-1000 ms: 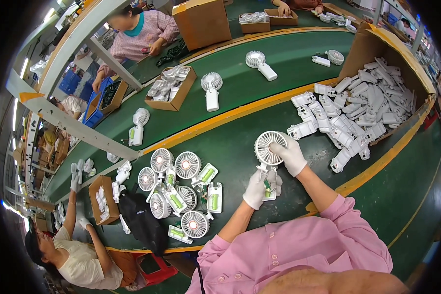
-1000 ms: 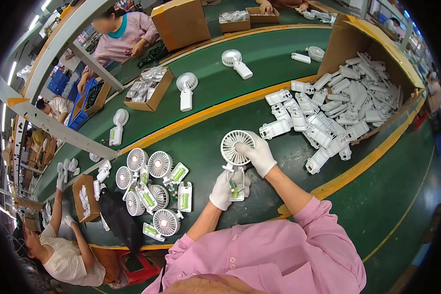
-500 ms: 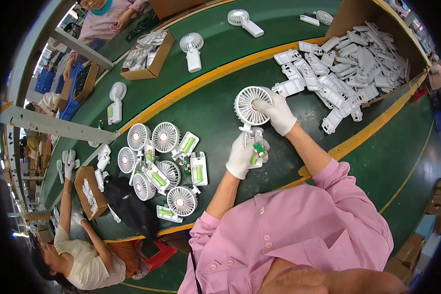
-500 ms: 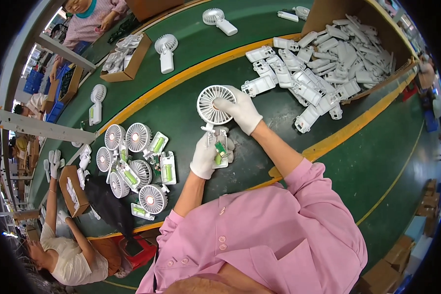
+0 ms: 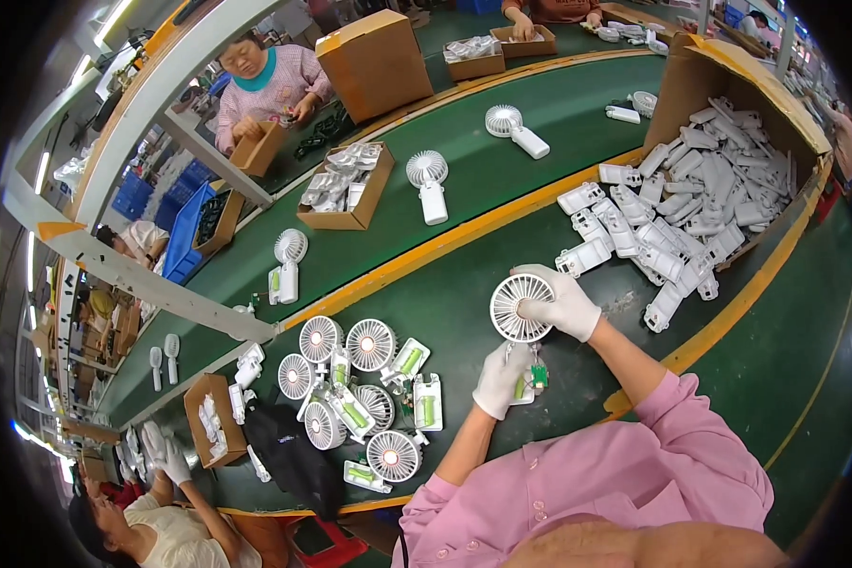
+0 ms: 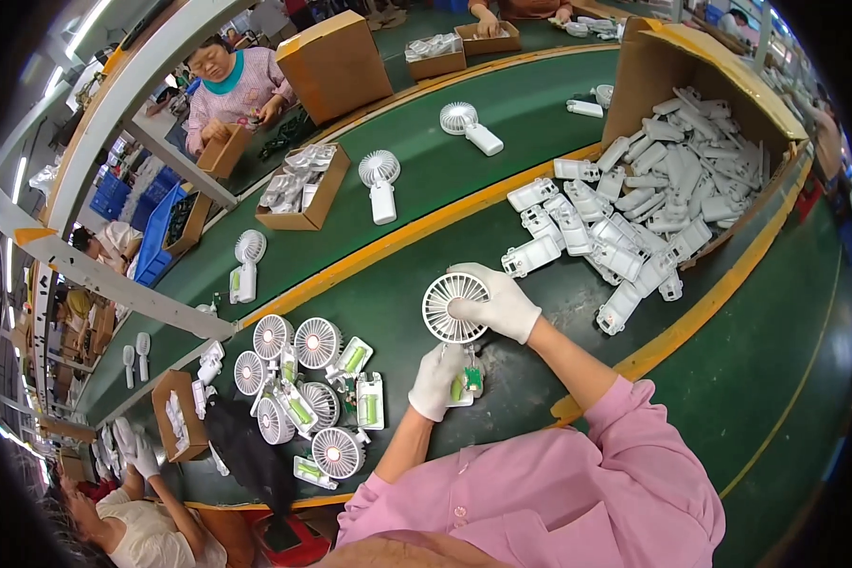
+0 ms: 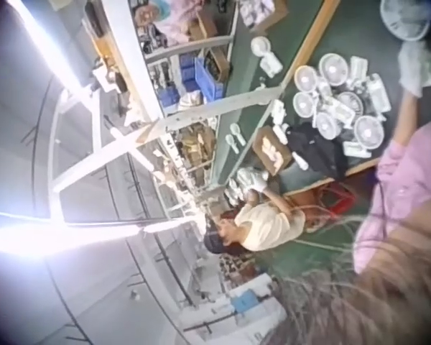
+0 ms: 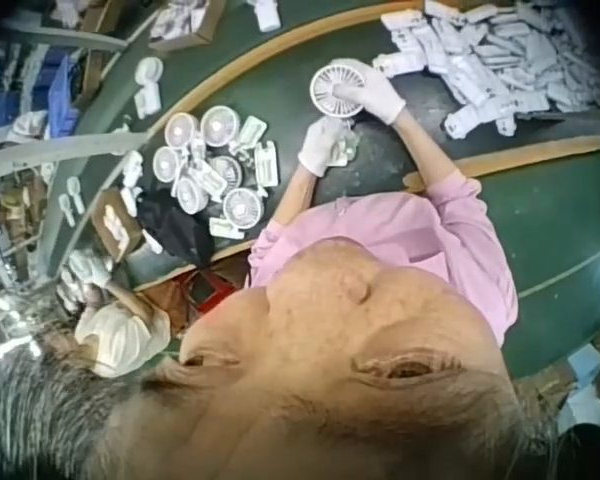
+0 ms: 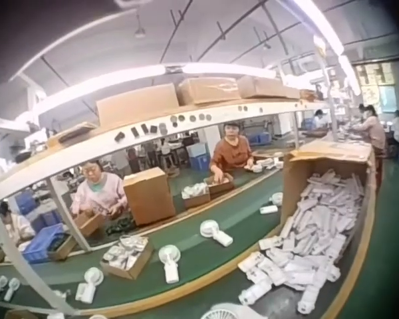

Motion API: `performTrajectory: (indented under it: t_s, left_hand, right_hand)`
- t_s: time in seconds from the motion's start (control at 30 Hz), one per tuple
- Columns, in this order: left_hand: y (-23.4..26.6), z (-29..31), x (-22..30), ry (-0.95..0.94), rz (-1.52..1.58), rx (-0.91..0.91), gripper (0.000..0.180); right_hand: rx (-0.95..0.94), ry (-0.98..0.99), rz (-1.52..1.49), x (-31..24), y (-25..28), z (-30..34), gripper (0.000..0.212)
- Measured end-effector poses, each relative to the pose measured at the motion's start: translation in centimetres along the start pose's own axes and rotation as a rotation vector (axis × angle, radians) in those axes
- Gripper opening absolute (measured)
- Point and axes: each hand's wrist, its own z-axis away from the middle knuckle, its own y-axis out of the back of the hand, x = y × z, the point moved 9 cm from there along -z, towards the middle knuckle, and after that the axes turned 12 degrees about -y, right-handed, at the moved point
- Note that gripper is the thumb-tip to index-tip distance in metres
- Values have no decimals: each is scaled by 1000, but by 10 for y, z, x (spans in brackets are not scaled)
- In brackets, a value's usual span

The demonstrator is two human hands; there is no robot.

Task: The person assembles portable fans by inserting battery and wiring components into the fan head and handle casing, attaching the outer casing covers, and placing the assembled fans onto the conveyor belt.

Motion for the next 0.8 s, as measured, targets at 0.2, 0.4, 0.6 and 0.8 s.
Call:
performTrajectory:
  t_s: [0.2, 0.4, 0.6, 0.8]
  left_hand:
    - [0, -4, 8, -14, -24, 41, 28]
    - [-6, 2, 15, -71, -72, 27, 29]
    - [-11, 12, 4, -22, 70, 77, 34]
    - [-2, -3, -13, 195, 771, 199, 35]
  right_hand:
    - [-17, -8, 64, -3, 3, -4, 57]
    - [16, 0, 132, -8, 1, 1, 58]
    - [-64, -86, -34, 6, -10, -3, 55]
    - [263, 142, 302, -5, 18, -1, 37]
